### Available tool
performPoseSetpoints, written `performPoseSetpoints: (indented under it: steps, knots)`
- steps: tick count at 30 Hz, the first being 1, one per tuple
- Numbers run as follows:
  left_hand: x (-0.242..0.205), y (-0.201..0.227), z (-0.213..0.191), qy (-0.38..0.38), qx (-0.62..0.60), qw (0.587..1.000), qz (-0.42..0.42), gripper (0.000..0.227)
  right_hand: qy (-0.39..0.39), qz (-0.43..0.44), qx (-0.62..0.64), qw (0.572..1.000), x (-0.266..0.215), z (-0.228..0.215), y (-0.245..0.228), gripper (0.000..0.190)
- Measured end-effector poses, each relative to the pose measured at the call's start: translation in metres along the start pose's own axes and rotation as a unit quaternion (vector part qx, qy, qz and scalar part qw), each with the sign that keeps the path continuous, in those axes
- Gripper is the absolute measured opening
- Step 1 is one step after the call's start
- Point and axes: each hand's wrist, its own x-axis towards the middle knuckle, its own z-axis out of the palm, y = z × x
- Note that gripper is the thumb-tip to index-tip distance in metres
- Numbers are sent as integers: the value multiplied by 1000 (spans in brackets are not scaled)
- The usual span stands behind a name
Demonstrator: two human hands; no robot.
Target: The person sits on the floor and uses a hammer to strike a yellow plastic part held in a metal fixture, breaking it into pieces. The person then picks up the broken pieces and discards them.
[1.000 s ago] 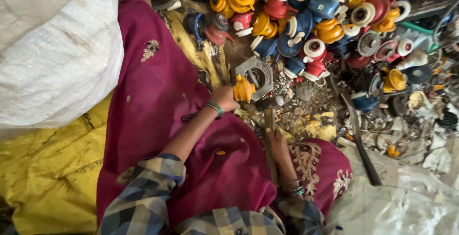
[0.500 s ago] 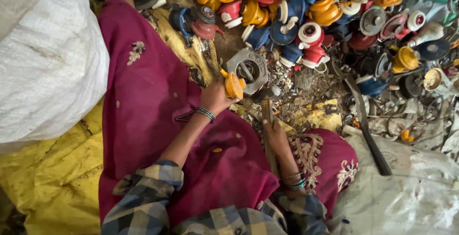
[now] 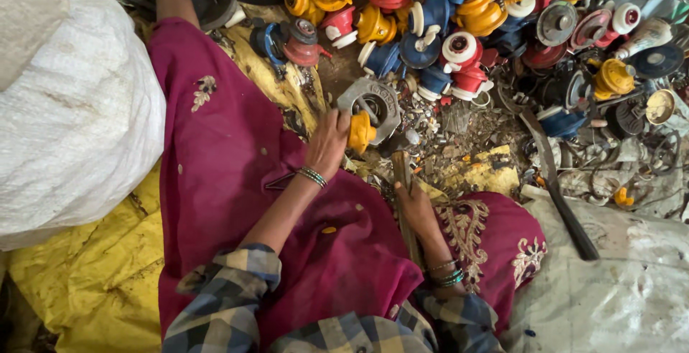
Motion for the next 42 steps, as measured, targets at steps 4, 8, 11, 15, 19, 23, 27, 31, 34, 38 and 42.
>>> performPoseSetpoints:
  steps: [4, 8, 11, 15, 19, 23, 27, 31, 34, 38, 42]
  knots:
    - [-11, 1, 19, -11, 24, 999, -24, 33, 2, 5, 1, 1000, -3, 1, 1, 45]
    - [-19, -11, 41, -121, -52, 986, -99, 36, -4, 18, 12, 1000, -2, 1, -3, 44]
    - [-26, -18, 60, -124, -16, 987, -103, 14, 14, -40, 11, 999, -4, -1, -6, 40]
    - [-37, -24, 67, -108, -42, 987, -110, 7, -10, 19, 35, 999, -7, 0, -8, 40]
    - [-33, -26, 54, -150, -108, 971, -153, 29, -3, -1, 24, 1000, -5, 0, -5, 40]
    - [-20, -30, 45, -172, -106, 965, -167, 29, -6, -15, 23, 1000, -3, 0, -1, 41]
    - [-4, -34, 58, -166, 44, 979, -108, 8, -15, 1, 22, 1000, -4, -1, -6, 43]
    - [12, -39, 78, -198, 143, 965, -93, 25, -48, 35, 23, 998, -9, -5, -13, 43]
    - [18, -45, 80, -151, 144, 976, -69, 26, -59, 32, 77, 995, -12, -7, -16, 42]
    - [16, -44, 69, -110, 112, 986, -51, 16, -71, 49, 104, 991, -23, -8, -19, 41]
    - [18, -36, 62, -63, 72, 994, -59, 15, 38, -118, 11, 992, -45, -10, -32, 44]
